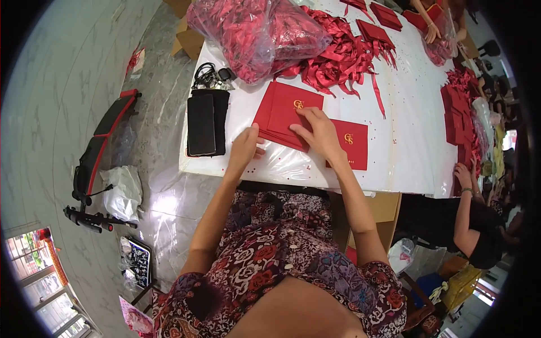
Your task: Packing and organizing red envelopes and boxes into bags.
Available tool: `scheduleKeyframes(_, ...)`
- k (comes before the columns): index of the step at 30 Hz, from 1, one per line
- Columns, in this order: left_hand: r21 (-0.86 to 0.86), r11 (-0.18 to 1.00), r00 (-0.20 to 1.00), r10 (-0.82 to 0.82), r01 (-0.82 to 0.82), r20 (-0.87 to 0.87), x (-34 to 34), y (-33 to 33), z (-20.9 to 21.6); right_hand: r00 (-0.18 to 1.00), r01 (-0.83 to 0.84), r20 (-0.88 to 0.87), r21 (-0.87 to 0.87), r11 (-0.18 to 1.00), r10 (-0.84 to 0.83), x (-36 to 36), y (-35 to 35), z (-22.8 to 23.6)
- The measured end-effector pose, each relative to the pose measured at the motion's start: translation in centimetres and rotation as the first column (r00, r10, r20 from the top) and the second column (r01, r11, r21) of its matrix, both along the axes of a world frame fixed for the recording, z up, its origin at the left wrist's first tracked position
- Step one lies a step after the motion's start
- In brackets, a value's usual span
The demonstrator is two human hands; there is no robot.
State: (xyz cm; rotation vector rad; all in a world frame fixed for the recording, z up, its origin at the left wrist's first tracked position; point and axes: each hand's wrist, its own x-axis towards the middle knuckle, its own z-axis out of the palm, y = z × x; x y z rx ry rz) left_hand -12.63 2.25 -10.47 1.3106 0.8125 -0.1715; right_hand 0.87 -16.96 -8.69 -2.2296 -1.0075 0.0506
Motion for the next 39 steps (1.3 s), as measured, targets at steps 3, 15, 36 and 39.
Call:
scheduleKeyframes(3, 0.635, 0.773, 0.995, -0.057, -0.01, 0.086, -0.4, 0.0, -0.1, 0.994, -0.059, 0.088, -0.009, 0.998, 0.059, -0.7, -0.4, -0.7)
scheduleKeyframes(15, 0.728, 0.588, 0.836, -0.151, -0.353, 0.528, 1.0, -6.6, 1.8, 0.983, 0.111, 0.155, -0.073, 0.991, -0.099, -3.1, 2.4, -1.4)
scheduleKeyframes(36, 0.795, 0.575, 0.959, -0.057, -0.196, 0.278, 1.2, -0.9, -3.6, 0.972, 0.229, -0.032, 0.33, 0.916, -0.232, -2.5, 0.4, 0.6)
scheduleKeyframes(39, 0.954, 0.264, 0.972, -0.143, -0.143, 0.185, 1.2, -0.7, -2.9, 0.99, 0.091, 0.094, 0.14, 0.986, -0.104, -3.0, 1.6, -0.5)
